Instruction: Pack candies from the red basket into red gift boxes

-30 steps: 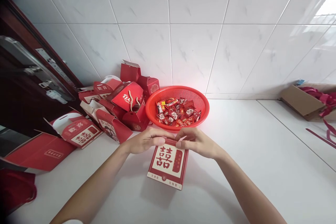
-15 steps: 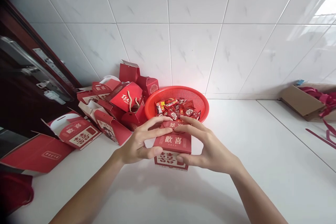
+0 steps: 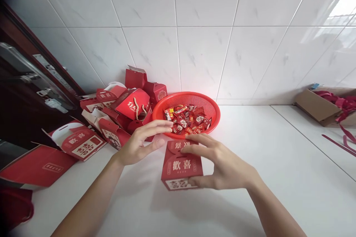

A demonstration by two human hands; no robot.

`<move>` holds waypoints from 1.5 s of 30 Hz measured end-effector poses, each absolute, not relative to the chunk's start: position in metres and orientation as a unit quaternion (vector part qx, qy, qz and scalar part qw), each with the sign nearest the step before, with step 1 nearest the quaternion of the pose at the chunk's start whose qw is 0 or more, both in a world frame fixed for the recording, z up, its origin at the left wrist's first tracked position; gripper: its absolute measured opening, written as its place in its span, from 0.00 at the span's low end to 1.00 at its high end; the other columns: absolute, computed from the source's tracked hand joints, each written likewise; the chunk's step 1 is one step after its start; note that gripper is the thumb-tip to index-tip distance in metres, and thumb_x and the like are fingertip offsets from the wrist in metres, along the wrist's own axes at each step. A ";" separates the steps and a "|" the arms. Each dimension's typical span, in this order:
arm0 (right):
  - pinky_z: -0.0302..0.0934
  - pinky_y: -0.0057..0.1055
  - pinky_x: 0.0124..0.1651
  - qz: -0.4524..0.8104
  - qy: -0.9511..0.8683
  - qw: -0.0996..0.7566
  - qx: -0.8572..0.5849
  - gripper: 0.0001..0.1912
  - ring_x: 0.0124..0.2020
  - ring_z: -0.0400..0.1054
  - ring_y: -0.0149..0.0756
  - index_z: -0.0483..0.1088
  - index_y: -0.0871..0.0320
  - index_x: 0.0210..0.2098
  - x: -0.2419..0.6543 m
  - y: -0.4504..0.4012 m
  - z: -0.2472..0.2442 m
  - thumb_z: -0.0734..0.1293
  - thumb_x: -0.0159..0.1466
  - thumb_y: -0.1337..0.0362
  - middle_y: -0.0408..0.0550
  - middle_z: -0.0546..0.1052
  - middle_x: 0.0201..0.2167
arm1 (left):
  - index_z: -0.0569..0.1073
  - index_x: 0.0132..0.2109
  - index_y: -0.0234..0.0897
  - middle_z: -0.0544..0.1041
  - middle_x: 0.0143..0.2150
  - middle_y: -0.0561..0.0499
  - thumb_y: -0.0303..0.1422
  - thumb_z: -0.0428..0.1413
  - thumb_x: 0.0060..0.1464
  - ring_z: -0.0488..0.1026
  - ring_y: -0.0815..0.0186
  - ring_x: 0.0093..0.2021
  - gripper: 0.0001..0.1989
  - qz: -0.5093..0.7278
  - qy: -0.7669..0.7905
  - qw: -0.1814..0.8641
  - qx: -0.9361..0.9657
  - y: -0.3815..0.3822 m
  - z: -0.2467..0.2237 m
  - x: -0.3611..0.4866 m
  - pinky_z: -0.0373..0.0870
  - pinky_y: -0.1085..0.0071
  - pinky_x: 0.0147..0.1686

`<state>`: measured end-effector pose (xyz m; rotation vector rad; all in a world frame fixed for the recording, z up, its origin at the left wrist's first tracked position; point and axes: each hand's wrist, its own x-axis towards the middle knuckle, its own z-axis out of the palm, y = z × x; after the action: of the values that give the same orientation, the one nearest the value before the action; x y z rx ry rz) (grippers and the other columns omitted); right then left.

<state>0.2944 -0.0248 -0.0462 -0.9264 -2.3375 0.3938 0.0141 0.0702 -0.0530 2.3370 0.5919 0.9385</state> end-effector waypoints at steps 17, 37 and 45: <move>0.79 0.42 0.43 0.245 -0.645 0.296 -0.661 0.25 0.55 0.76 0.56 0.74 0.51 0.53 0.457 -0.060 -0.093 0.73 0.57 0.53 0.59 0.73 0.62 | 0.79 0.34 0.38 0.82 0.37 0.49 0.40 0.57 0.65 0.77 0.66 0.37 0.14 0.272 0.255 0.354 0.858 0.095 -0.078 0.023 0.72 0.72 0.40; 0.64 0.58 0.61 -0.188 -0.688 0.123 -0.690 0.21 0.58 0.72 0.56 0.81 0.55 0.42 0.423 -0.035 -0.158 0.59 0.62 0.77 0.56 0.83 0.49 | 0.80 0.36 0.38 0.84 0.39 0.47 0.41 0.57 0.65 0.79 0.63 0.39 0.14 0.246 0.270 0.335 0.869 0.091 -0.068 0.021 0.76 0.69 0.43; 0.67 0.55 0.50 -0.127 -0.645 0.243 -0.713 0.15 0.43 0.75 0.57 0.77 0.53 0.25 0.528 -0.036 -0.159 0.61 0.63 0.66 0.57 0.81 0.33 | 0.80 0.35 0.37 0.84 0.39 0.47 0.40 0.57 0.65 0.78 0.64 0.38 0.14 0.253 0.255 0.340 0.869 0.090 -0.066 0.020 0.76 0.69 0.44</move>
<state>0.5276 -0.0357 -0.1590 -1.9492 -1.7626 -0.3470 0.0196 0.0895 -0.0663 2.2622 0.6636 0.6574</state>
